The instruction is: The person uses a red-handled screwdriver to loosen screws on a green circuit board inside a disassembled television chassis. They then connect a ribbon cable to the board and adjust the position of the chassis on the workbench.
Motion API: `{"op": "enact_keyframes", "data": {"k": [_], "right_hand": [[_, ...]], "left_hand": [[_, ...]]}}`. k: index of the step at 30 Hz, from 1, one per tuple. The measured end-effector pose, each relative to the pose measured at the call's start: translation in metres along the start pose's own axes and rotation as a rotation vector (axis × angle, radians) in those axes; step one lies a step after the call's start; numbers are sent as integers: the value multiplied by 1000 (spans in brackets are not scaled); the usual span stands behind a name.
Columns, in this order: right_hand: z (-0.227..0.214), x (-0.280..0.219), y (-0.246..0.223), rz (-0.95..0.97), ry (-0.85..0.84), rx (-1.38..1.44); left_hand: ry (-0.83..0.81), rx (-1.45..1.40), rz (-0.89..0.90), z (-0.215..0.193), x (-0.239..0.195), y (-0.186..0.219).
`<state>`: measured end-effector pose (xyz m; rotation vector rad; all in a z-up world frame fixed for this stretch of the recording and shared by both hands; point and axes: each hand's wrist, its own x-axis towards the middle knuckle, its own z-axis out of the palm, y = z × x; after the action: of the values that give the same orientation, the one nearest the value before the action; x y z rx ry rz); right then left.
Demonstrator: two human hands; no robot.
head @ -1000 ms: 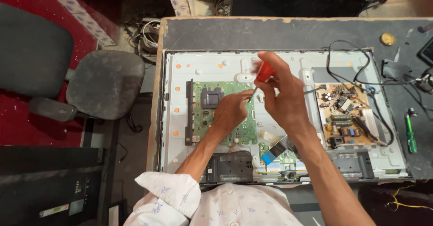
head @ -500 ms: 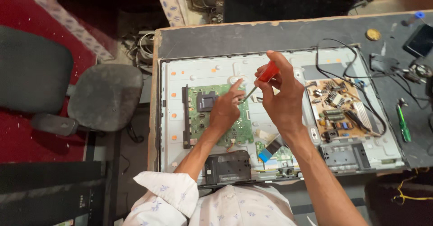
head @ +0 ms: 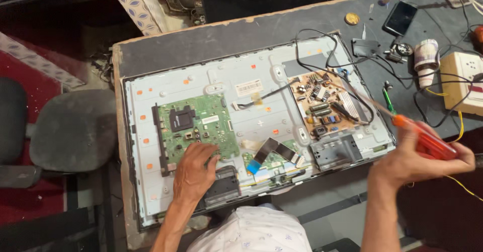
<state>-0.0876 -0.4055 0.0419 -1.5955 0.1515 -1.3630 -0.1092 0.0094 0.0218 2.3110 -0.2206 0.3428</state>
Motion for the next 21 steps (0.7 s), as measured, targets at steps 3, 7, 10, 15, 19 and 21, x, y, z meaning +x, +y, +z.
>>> {"op": "enact_keyframes", "data": {"k": [3, 7, 10, 15, 19, 21], "right_hand": [[-37, 18, 68, 225, 208, 61], [-58, 21, 138, 305, 332, 98], [-55, 27, 174, 356, 383, 59], [-53, 31, 210, 296, 48, 46], [-61, 38, 220, 149, -396, -415], [-61, 49, 212, 62, -523, -468]], "left_hand": [[2, 25, 25, 8, -6, 7], [23, 69, 22, 16, -9, 11], [57, 96, -11, 20, -8, 14], [98, 107, -136, 26, -7, 20], [127, 125, -145, 30, -13, 15], [124, 132, -140, 29, -19, 12]]}}
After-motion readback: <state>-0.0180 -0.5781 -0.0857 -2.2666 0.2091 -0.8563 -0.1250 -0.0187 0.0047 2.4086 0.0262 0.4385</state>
